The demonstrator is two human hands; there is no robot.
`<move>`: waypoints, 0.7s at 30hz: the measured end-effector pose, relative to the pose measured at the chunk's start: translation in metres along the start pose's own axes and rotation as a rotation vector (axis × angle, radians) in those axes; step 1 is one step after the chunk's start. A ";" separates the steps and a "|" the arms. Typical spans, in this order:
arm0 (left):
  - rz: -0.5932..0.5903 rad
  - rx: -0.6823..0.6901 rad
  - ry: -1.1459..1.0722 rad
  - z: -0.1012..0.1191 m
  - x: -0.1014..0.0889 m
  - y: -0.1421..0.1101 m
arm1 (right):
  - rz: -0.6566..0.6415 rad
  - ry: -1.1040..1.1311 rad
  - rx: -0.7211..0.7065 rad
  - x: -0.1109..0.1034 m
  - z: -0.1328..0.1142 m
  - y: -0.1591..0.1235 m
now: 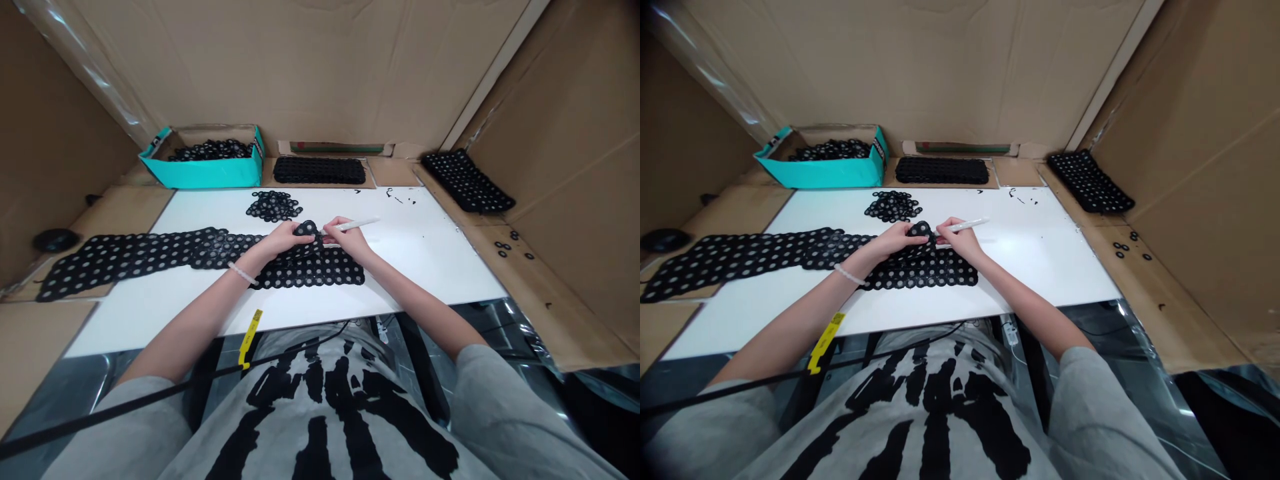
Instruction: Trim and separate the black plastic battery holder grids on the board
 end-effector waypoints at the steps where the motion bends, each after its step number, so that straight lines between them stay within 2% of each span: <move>1: -0.010 -0.006 -0.016 0.000 0.000 0.000 | -0.002 -0.030 -0.038 0.000 0.000 -0.001; 8: -0.041 -0.014 -0.073 -0.002 0.000 0.001 | -0.001 -0.314 -0.356 0.006 -0.007 -0.014; 12: -0.098 -0.012 -0.072 -0.002 -0.002 0.000 | 0.008 -0.399 -0.411 0.010 -0.006 -0.012; 15: -0.127 0.053 0.018 -0.001 -0.005 0.001 | 0.038 -0.402 -0.401 0.007 -0.005 -0.008; 16: -0.102 0.092 0.072 -0.001 -0.007 0.003 | 0.044 -0.398 -0.390 0.004 -0.006 -0.007; 19: 0.111 0.213 0.214 -0.003 -0.014 0.008 | 0.020 -0.325 -0.301 -0.006 -0.009 -0.002; 21: 0.219 0.259 0.231 -0.004 -0.016 0.010 | 0.009 -0.221 -0.226 -0.013 -0.012 0.003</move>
Point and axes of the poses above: each hand's wrist, its own y-axis towards the middle knuckle, its own x-axis out of the palm, z = x × y, the point moved 2 cm from there along y, towards the middle knuckle, and after that the axes turned 12 degrees about z, right-handed, at the moved point
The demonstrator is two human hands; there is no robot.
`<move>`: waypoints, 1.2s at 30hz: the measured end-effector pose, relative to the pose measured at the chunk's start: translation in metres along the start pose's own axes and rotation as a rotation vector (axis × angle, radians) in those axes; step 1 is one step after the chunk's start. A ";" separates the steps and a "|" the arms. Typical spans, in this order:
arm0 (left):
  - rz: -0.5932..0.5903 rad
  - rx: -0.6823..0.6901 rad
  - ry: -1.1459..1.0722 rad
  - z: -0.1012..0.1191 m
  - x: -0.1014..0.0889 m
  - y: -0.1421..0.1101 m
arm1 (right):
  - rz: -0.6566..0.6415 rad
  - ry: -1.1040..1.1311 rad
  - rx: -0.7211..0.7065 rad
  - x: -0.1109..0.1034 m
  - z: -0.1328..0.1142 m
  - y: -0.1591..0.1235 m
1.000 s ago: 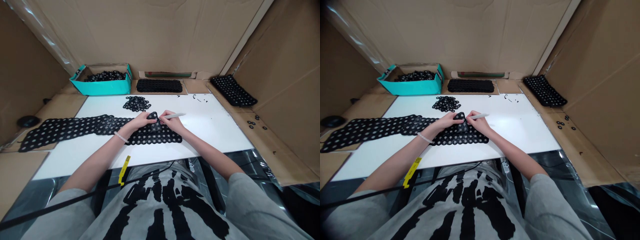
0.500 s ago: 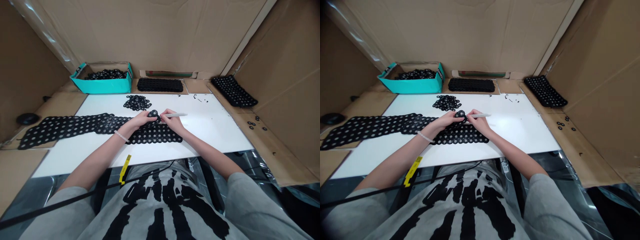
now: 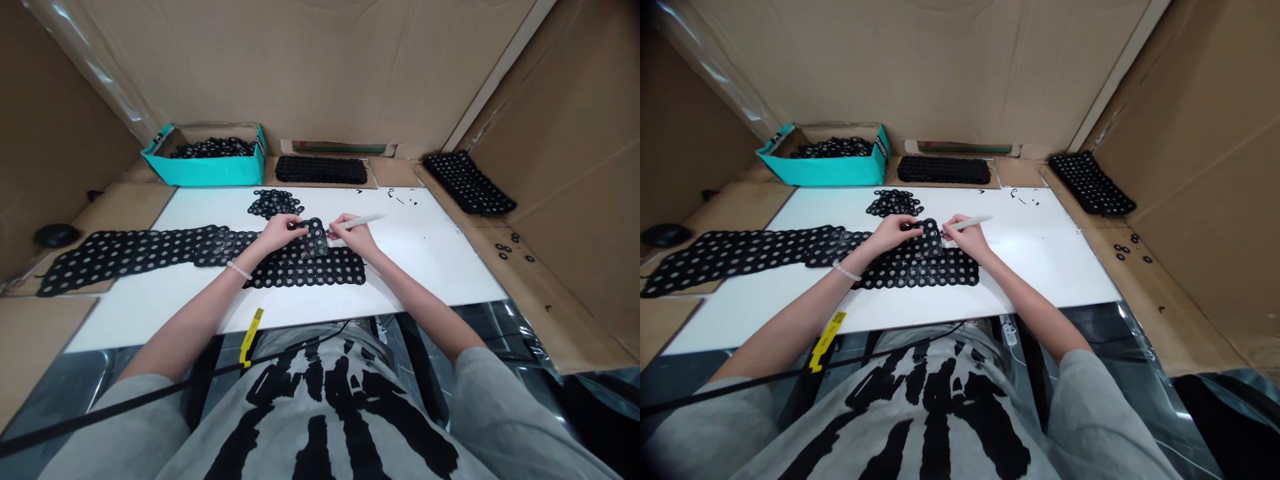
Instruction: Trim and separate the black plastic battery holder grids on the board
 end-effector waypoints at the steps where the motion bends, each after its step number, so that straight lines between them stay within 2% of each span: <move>1: 0.017 0.012 -0.002 -0.001 0.001 0.000 | 0.016 0.042 0.024 -0.003 0.000 0.002; 4: 0.003 0.043 -0.007 0.001 0.004 -0.002 | 0.068 0.094 0.039 -0.007 -0.002 0.007; 10: 0.033 0.028 0.040 0.000 0.007 -0.004 | -0.058 0.186 0.139 0.008 -0.002 0.003; 15: -0.027 -0.003 -0.038 -0.001 0.007 -0.002 | -0.035 0.140 0.210 0.016 0.009 0.004; 20: -0.075 -0.057 -0.127 0.001 0.009 -0.006 | -0.077 0.079 0.168 0.016 0.012 0.005; 27: -0.176 -0.192 -0.300 -0.001 0.008 -0.006 | 0.024 -0.226 -0.122 0.021 -0.001 0.000; 31: -0.250 -0.208 -0.326 0.000 0.005 -0.005 | 0.016 -0.270 -0.128 0.027 -0.001 -0.001; 36: -0.253 -0.066 -0.204 0.000 0.002 -0.002 | -0.001 -0.164 -0.042 0.022 0.003 0.006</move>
Point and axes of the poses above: each hand's wrist, its own y-axis towards the middle knuckle, its own x-axis out of the palm, z = x × y, the point moved 2 cm from there along y, towards the middle knuckle, and after that the axes turned 12 degrees about z, right-handed, at the moved point
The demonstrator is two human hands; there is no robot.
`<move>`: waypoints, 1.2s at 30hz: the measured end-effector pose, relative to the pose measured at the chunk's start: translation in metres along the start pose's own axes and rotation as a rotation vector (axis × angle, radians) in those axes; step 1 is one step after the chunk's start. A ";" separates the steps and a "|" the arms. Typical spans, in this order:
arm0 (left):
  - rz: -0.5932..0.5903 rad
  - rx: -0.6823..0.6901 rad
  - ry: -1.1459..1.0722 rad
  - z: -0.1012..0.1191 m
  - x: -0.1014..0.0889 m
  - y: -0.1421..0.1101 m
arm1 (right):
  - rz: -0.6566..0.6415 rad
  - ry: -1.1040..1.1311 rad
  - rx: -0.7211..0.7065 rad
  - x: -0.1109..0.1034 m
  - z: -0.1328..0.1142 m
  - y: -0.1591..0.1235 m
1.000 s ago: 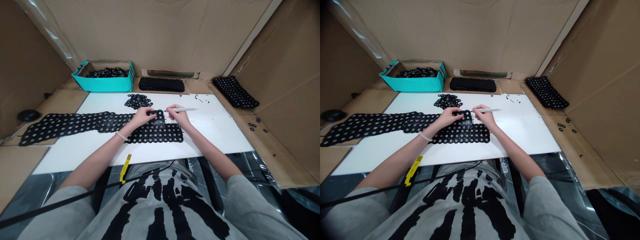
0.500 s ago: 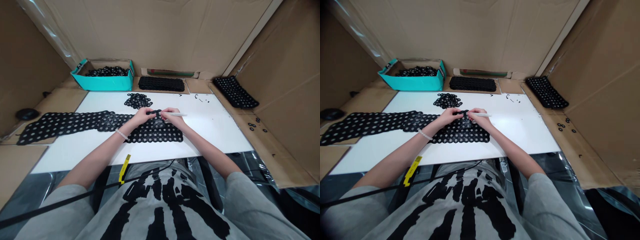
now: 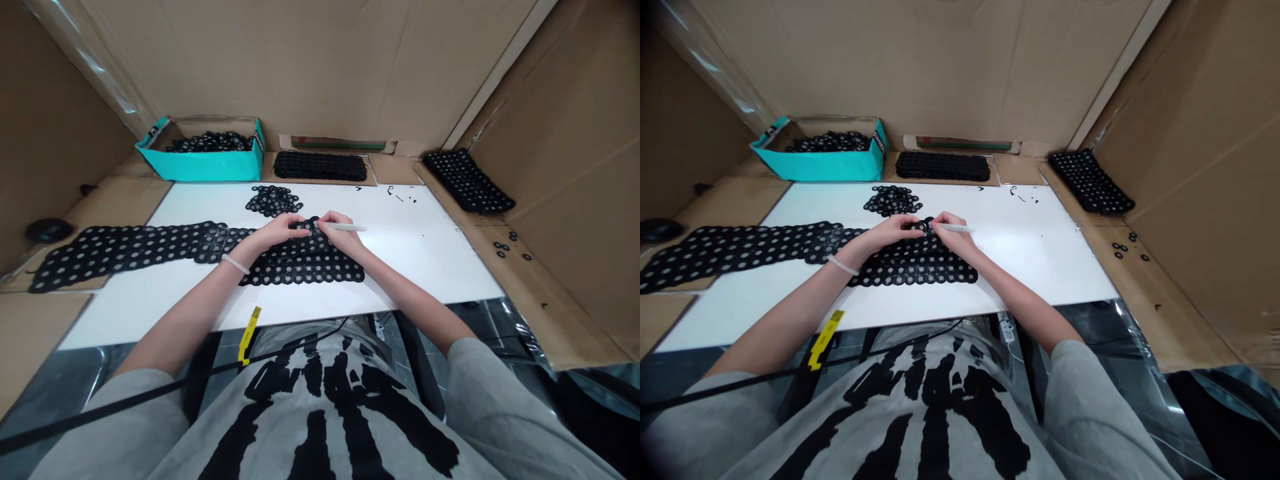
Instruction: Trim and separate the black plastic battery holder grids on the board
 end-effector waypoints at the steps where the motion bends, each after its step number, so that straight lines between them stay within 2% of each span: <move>1: 0.003 0.029 0.029 -0.001 0.000 0.001 | -0.022 0.042 0.045 -0.001 0.001 0.001; 4: 0.011 0.074 0.063 -0.003 0.001 0.003 | -0.089 0.105 0.154 -0.005 -0.001 0.002; 9: 0.035 0.051 0.022 -0.008 0.007 0.003 | -0.083 0.043 0.143 -0.009 -0.007 0.000; 13: 0.115 0.000 -0.002 -0.009 0.008 0.003 | -0.104 0.074 0.171 -0.009 -0.003 0.002; 16: 0.162 -0.049 -0.008 -0.007 0.010 0.001 | -0.111 0.024 0.127 -0.008 -0.002 0.000; 21: 0.156 -0.115 -0.050 0.003 0.010 -0.004 | -0.047 -0.141 -0.016 -0.004 -0.009 -0.011; 25: 0.135 -0.140 -0.066 0.003 0.006 -0.004 | -0.011 -0.178 -0.070 0.001 -0.010 -0.015; 28: 0.065 -0.116 -0.113 0.000 0.003 -0.003 | -0.026 -0.128 -0.091 0.000 -0.007 -0.010; 30: 0.057 -0.066 -0.101 0.000 0.003 -0.002 | -0.070 -0.055 -0.073 -0.004 -0.004 -0.006; 33: 0.147 -0.005 -0.042 0.004 0.005 -0.002 | -0.142 0.115 0.039 -0.011 -0.004 0.000; 36: 0.194 0.015 -0.046 0.009 0.010 -0.004 | -0.135 0.284 0.183 -0.015 -0.006 0.002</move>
Point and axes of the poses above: each hand's wrist, its own y-axis towards the middle knuckle, its own x-axis out of the palm, z = x × y, the point moved 2 cm from there along y, towards the middle knuckle, and after that the axes turned 12 degrees about z, right-handed, at the moved point
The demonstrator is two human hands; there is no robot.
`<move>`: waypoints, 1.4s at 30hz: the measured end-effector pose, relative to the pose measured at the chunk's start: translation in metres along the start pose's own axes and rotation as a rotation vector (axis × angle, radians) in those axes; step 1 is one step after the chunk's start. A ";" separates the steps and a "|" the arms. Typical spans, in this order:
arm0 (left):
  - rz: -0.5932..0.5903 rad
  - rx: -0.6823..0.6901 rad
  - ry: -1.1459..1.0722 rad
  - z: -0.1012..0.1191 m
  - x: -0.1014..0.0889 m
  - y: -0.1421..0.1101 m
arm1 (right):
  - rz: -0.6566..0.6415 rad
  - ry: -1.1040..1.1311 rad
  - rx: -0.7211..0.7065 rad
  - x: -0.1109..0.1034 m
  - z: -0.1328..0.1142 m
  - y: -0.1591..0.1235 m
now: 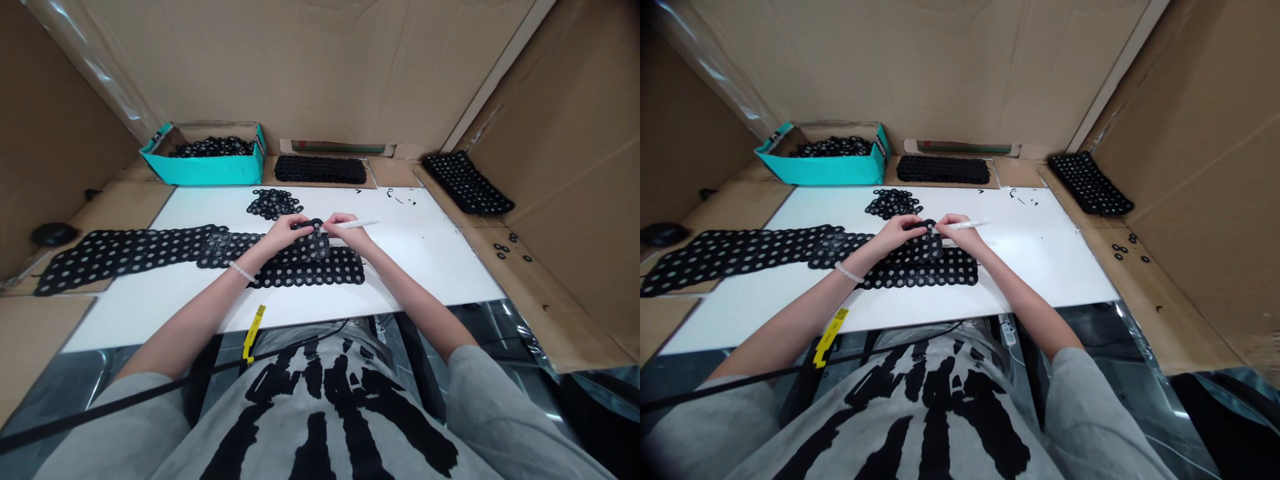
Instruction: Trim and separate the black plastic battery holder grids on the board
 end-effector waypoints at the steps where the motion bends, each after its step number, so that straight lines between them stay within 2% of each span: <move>1: -0.009 -0.008 -0.015 0.001 0.001 -0.001 | 0.012 0.048 0.037 0.000 -0.001 0.000; 8: -0.030 -0.100 -0.124 0.004 0.005 -0.005 | 0.060 0.257 0.152 -0.001 -0.005 -0.002; 12: -0.028 -0.100 -0.117 0.002 0.004 -0.005 | 0.051 0.262 0.158 -0.002 -0.006 -0.003; 21: -0.111 -0.155 -0.203 0.003 0.006 -0.007 | 0.045 0.170 0.104 0.003 0.001 0.000; 26: -0.088 -0.202 -0.242 0.002 0.007 -0.007 | 0.058 0.180 0.096 -0.002 -0.002 0.000; 31: -0.025 -0.174 -0.233 0.002 0.007 -0.008 | -0.056 0.314 0.176 -0.005 -0.007 -0.004; 37: 0.051 -0.153 -0.193 0.006 0.006 -0.009 | -0.112 0.127 0.153 0.007 0.003 -0.008; 42: -0.012 -0.177 -0.209 0.004 0.008 -0.009 | -0.070 0.001 0.068 0.009 0.005 -0.008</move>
Point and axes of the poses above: each hand's wrist, its own y-axis towards the middle knuckle, its own x-axis out of the palm, z = x × y, the point moved 2 cm from there along y, towards the middle knuckle, and after that the axes turned 12 degrees about z, right-handed, at the moved point
